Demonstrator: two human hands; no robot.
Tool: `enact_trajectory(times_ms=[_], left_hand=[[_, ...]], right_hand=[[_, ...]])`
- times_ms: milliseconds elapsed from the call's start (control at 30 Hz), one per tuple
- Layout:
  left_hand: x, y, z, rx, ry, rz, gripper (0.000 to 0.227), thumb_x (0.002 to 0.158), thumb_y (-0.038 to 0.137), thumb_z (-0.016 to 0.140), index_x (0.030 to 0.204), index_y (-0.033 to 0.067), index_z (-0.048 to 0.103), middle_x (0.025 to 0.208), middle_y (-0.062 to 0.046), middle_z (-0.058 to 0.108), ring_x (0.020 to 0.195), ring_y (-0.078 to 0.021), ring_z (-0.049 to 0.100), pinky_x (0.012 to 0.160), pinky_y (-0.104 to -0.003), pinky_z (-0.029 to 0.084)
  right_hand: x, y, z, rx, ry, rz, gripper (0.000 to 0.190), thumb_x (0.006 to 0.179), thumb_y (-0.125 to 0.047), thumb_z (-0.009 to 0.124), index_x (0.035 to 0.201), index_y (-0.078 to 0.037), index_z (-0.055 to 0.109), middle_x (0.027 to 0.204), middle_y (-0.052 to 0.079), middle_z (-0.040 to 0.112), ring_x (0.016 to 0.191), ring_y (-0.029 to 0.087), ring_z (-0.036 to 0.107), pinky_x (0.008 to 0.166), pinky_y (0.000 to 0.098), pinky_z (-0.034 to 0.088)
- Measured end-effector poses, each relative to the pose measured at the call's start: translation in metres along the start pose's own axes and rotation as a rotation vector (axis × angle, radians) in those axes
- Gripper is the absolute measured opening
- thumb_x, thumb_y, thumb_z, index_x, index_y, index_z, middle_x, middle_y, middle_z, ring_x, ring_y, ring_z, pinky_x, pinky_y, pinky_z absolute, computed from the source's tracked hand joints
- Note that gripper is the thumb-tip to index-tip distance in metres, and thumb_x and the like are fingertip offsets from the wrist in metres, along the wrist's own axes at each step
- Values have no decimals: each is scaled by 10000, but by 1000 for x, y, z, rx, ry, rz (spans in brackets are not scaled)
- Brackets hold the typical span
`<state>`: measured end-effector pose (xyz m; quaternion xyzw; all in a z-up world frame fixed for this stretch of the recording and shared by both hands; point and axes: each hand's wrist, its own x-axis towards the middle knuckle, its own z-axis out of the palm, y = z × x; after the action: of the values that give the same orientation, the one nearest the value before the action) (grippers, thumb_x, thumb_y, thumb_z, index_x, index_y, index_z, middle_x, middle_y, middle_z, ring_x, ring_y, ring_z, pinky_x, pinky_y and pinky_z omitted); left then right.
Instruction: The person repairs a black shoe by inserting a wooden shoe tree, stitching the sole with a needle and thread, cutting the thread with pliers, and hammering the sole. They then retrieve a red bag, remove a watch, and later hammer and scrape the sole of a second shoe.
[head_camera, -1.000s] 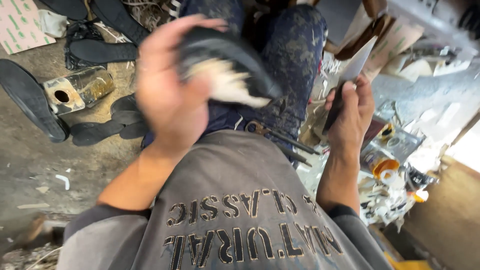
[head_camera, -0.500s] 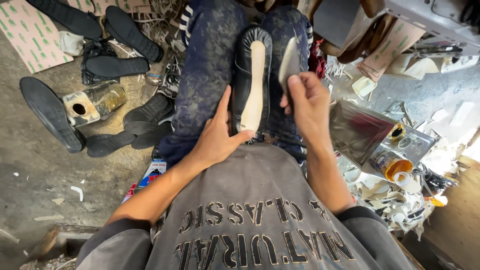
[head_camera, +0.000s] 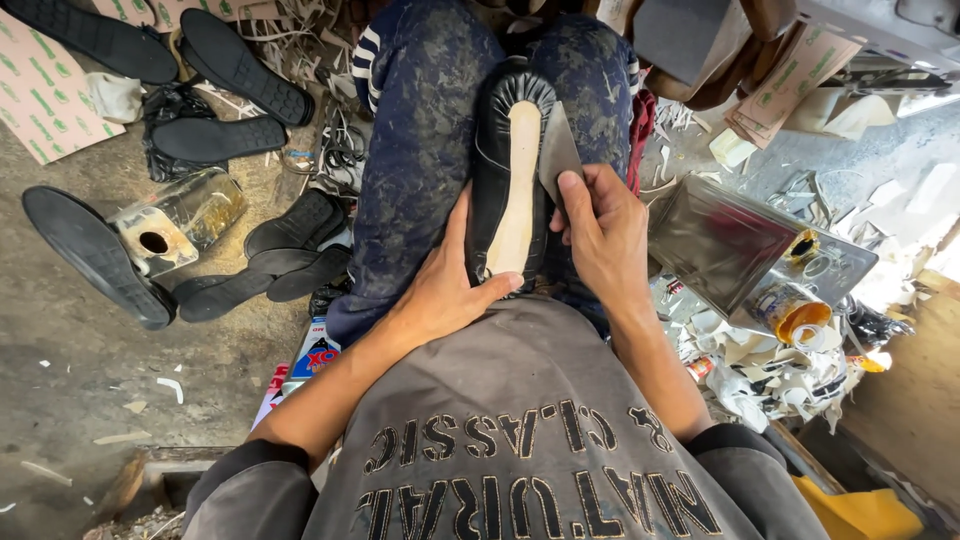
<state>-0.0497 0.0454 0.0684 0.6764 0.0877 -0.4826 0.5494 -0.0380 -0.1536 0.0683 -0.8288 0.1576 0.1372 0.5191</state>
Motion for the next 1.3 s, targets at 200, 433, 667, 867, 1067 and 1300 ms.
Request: enact_trajectory(times_ms=[200, 433, 667, 867, 1067, 1300], left_hand=[[5, 6, -9, 4, -42, -46, 1127, 868, 554, 683, 1649, 161, -29, 1624, -343, 271, 1440, -549, 360, 1158, -625, 347], [12, 9, -11, -10, -56, -104, 1142, 827, 585, 708, 1657, 233, 8, 1592, -323, 355, 1413, -533, 408, 1151, -600, 373], [13, 10, -8, -24, -23, -119, 1137, 805, 572, 739, 1657, 260, 54, 1564, -321, 412, 1392, -533, 439, 1125, -594, 405], [12, 14, -6, -46, -18, -98, 1127, 804, 575, 742, 1660, 247, 85, 1579, -325, 395, 1415, -534, 413, 1160, -595, 362], [9, 15, -4, -1, 16, -106, 1140, 766, 542, 774, 1660, 250, 130, 1549, -331, 423, 1398, -523, 432, 1165, -585, 372], [15, -8, 7, 58, 82, 31, 1063, 793, 458, 752, 1616, 211, 126, 1626, -126, 436, 1415, -412, 470, 1132, -458, 386]], right_hand=[[6, -9, 3, -147, 17, -37, 257, 1106, -214, 592, 920, -60, 682, 556, 62, 647, 477, 180, 614, 532, 293, 508], [24, -20, 8, -241, 77, -135, 293, 1118, -244, 587, 880, -82, 639, 545, 43, 620, 502, 233, 591, 575, 323, 510], [21, -15, 7, -332, 87, -167, 293, 1135, -271, 558, 903, -96, 595, 547, 23, 617, 512, 253, 615, 589, 327, 513], [32, -21, -1, -412, 45, -208, 295, 1138, -302, 576, 929, -93, 574, 557, 35, 632, 565, 328, 653, 622, 413, 531], [23, -12, -9, -475, 3, -266, 311, 1125, -326, 587, 898, -114, 598, 530, 11, 627, 555, 291, 683, 589, 351, 534], [57, -39, -21, -435, -70, -371, 237, 1141, -108, 570, 926, -36, 502, 651, 32, 606, 570, 170, 582, 572, 369, 454]])
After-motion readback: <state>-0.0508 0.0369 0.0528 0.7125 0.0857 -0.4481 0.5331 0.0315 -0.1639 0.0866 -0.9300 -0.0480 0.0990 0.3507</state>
